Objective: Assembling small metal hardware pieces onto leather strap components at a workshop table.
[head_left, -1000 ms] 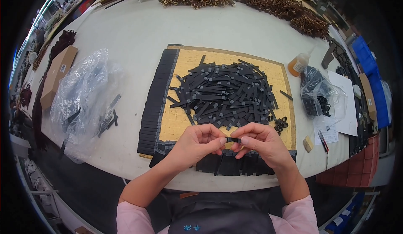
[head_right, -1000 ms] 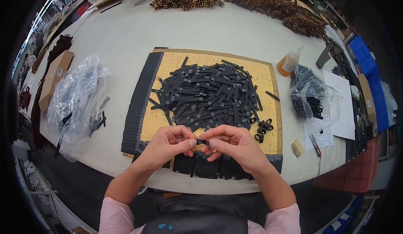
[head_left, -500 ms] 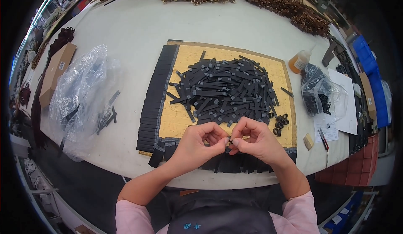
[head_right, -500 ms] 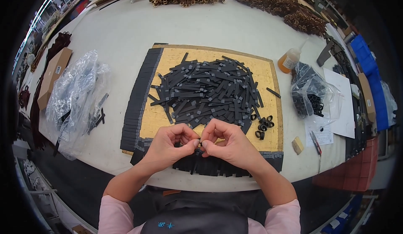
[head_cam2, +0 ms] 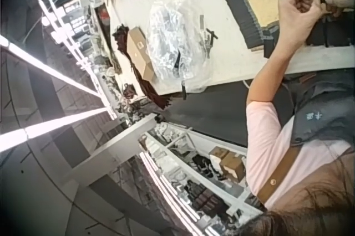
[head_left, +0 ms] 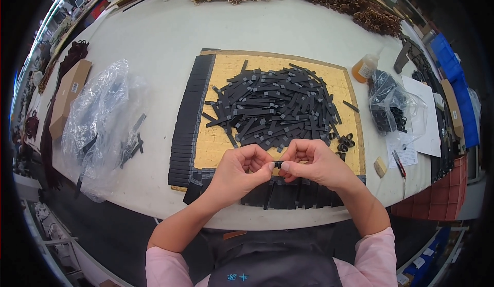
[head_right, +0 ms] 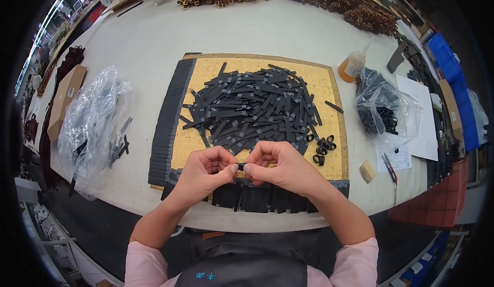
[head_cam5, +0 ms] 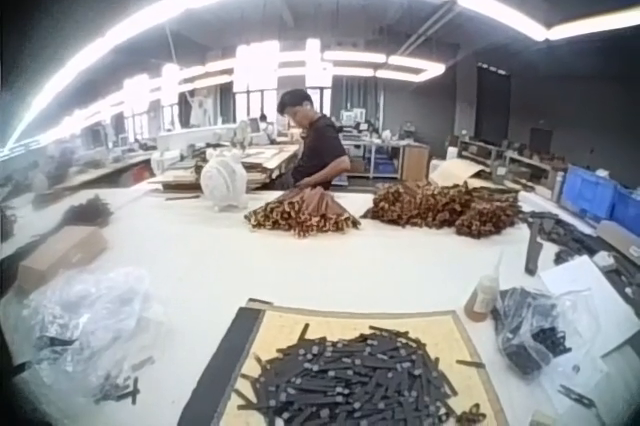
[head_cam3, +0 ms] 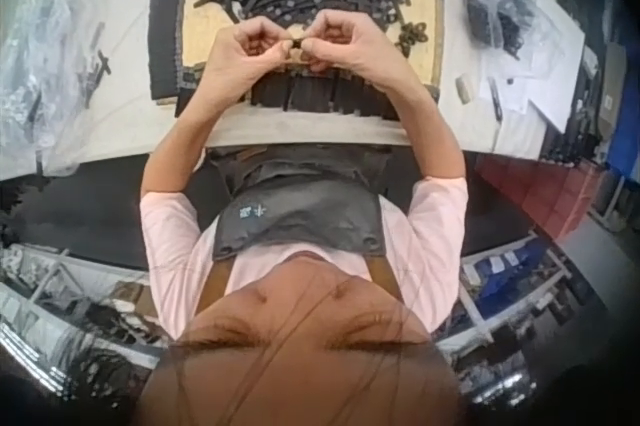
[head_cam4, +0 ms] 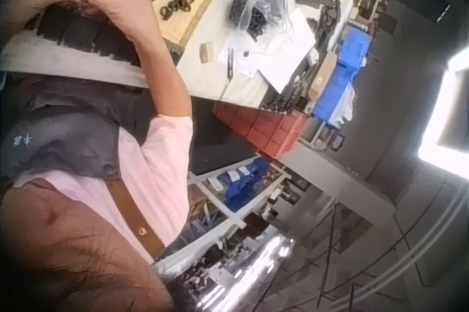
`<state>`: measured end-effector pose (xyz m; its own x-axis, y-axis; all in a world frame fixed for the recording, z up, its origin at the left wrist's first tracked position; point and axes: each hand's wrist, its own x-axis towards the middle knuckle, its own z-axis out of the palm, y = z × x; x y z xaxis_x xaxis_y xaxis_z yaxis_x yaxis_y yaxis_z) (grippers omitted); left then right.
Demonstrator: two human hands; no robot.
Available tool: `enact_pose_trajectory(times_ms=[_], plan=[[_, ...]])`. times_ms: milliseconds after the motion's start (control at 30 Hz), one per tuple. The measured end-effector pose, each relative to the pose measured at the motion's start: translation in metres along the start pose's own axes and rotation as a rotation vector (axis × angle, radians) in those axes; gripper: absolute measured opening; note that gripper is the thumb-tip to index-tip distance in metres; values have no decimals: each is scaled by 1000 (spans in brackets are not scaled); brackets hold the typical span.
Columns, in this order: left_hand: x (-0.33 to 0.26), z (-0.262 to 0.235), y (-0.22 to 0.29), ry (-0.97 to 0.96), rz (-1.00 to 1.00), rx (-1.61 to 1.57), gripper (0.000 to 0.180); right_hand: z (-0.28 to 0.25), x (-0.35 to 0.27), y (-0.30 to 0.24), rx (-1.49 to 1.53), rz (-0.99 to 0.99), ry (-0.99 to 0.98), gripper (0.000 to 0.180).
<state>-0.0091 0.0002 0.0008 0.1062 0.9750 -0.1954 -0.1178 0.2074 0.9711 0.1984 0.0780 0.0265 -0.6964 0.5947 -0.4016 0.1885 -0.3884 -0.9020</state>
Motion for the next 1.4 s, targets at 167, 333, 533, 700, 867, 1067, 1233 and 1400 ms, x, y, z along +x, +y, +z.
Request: enact_pose_trajectory(times_ms=[167,333,533,700,867,1067,1233,1400], plan=[[1,4,-1,51,62,89,9,2,4,0,-16,-58,4,13],[0,7,2,115,134,239,10,5,1,-7,-303,-81,81,12],[1,3,-3,84,109,196,10,0,5,-6,-170,-30,18,12],[4,0,0,0,-56,-65,12,-4,8,-4,-13,33,-13,13],[5,-1,-1,-11,-71,-84,12,-6,9,-3,7,65,-30,14],[5,-1,0,-9,-82,-80,13,-6,11,-2,3,72,-27,16],[5,-1,0,-9,-79,-75,12,-7,12,-3,22,82,-42,16],[4,-1,0,-12,-76,-76,12,-6,12,-2,28,77,-44,17]])
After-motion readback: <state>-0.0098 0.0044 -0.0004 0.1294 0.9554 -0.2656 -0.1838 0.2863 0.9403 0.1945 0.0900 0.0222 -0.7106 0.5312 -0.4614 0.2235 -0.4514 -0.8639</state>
